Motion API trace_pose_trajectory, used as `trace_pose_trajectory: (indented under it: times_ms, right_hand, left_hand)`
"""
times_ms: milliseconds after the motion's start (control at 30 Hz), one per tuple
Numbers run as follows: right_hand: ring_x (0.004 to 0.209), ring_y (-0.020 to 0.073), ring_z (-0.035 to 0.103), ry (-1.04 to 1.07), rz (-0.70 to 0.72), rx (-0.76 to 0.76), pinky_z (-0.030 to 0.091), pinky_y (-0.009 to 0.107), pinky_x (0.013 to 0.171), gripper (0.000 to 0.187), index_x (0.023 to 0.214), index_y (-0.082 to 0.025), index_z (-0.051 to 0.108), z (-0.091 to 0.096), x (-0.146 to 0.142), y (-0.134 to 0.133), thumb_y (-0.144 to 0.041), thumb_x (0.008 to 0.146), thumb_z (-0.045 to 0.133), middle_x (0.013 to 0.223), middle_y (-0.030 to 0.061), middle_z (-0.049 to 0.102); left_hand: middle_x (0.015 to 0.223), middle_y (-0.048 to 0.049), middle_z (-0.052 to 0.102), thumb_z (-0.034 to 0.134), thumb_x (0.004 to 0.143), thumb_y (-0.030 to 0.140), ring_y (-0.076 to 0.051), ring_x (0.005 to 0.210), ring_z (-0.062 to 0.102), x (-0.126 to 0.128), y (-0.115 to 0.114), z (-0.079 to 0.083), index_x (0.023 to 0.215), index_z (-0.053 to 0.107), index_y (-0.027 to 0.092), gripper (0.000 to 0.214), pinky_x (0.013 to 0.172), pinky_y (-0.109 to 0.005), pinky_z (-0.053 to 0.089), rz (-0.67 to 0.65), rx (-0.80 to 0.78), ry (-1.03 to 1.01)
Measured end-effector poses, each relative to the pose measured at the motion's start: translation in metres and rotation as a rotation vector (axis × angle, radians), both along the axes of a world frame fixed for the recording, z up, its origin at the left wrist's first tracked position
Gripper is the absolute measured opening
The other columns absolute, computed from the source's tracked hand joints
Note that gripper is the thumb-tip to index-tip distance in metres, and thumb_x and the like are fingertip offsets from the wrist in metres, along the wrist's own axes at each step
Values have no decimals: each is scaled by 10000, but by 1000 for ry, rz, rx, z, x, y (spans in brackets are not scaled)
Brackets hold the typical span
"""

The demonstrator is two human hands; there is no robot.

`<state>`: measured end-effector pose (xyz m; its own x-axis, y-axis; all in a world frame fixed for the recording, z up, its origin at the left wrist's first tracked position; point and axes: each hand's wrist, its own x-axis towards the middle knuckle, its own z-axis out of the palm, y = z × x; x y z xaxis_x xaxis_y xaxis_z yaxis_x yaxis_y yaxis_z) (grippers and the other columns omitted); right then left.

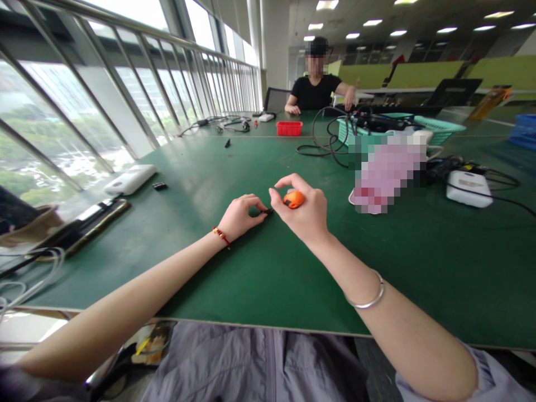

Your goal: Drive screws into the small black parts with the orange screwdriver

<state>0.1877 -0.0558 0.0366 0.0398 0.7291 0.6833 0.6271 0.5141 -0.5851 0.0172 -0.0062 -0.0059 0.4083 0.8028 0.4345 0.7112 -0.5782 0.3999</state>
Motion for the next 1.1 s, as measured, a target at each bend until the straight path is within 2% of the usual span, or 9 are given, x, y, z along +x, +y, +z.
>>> trace_pose_trajectory:
  times_ms: [67, 200, 267, 333, 433, 533, 667, 900, 1100]
  right_hand:
    - [474, 109, 483, 8, 21, 27, 388, 242, 532, 183, 859, -210, 588, -2, 0, 1, -363, 760, 563, 542, -41, 517]
    - [570, 126, 534, 51, 26, 101, 435, 249, 573, 399, 1068, -215, 524, -5, 2, 6, -338, 699, 611, 751, -10, 591]
    - [535, 125, 516, 35, 19, 46, 424, 248, 571, 324, 1000, -213, 551, -5, 2, 6, -369, 720, 596, 647, -29, 565]
    - [497, 121, 501, -3, 34, -28, 400, 241, 559, 213, 825, -210, 590, -5, 1, 5, -411, 766, 550, 530, -36, 528]
    - [503, 113, 522, -51, 94, -59, 387, 229, 561, 287, 678, -199, 594, -7, 0, 4, -437, 807, 499, 541, -11, 579]
    - [497, 108, 523, -81, 106, -48, 379, 219, 554, 274, 691, -198, 609, -13, -1, 7, -421, 808, 503, 556, -9, 601]
    - [513, 115, 536, -143, 114, -67, 369, 217, 545, 240, 689, -204, 610, -22, -1, 14, -398, 794, 515, 573, -8, 617]
    - [540, 128, 566, -184, 105, -97, 390, 227, 566, 213, 712, -218, 616, -29, 5, 26, -388, 791, 515, 614, -5, 644]
    - [563, 135, 578, -192, 111, -108, 398, 230, 567, 204, 728, -222, 616, -31, 10, 32, -386, 792, 512, 637, -2, 649]
  left_hand:
    - [802, -13, 645, 610, 701, 176, -175, 804, 595, -1, 1, 0, 736, 655, 183, 58, 760, -295, 473, 6, -3, -2]
    - [794, -13, 647, 601, 706, 189, -173, 790, 598, -3, 2, 1, 737, 656, 183, 63, 740, -290, 475, 28, -8, -7]
    - [790, -14, 653, 600, 705, 198, -175, 787, 602, -5, 2, 2, 736, 657, 182, 66, 744, -295, 476, 43, -9, -10]
    - [791, -15, 663, 601, 698, 203, -176, 787, 607, -7, 4, 2, 738, 656, 179, 72, 756, -301, 477, 59, -23, -25]
    - [790, -18, 679, 600, 685, 201, -169, 776, 622, -13, 8, 1, 754, 655, 169, 93, 761, -294, 482, 86, -112, -100]
    - [772, -19, 683, 604, 679, 218, -161, 766, 629, -19, 14, 0, 762, 653, 161, 111, 750, -279, 487, 114, -192, -185]
    - [775, -25, 686, 607, 689, 259, -163, 765, 628, -26, 19, 0, 770, 660, 158, 139, 748, -280, 488, 129, -204, -205]
    - [844, -31, 685, 619, 707, 282, -179, 817, 619, -26, 10, 8, 777, 672, 177, 137, 795, -311, 482, 142, -91, -129]
    - [880, -30, 656, 623, 703, 265, -195, 869, 597, -26, 5, 6, 760, 689, 197, 111, 850, -342, 479, 162, -61, -39]
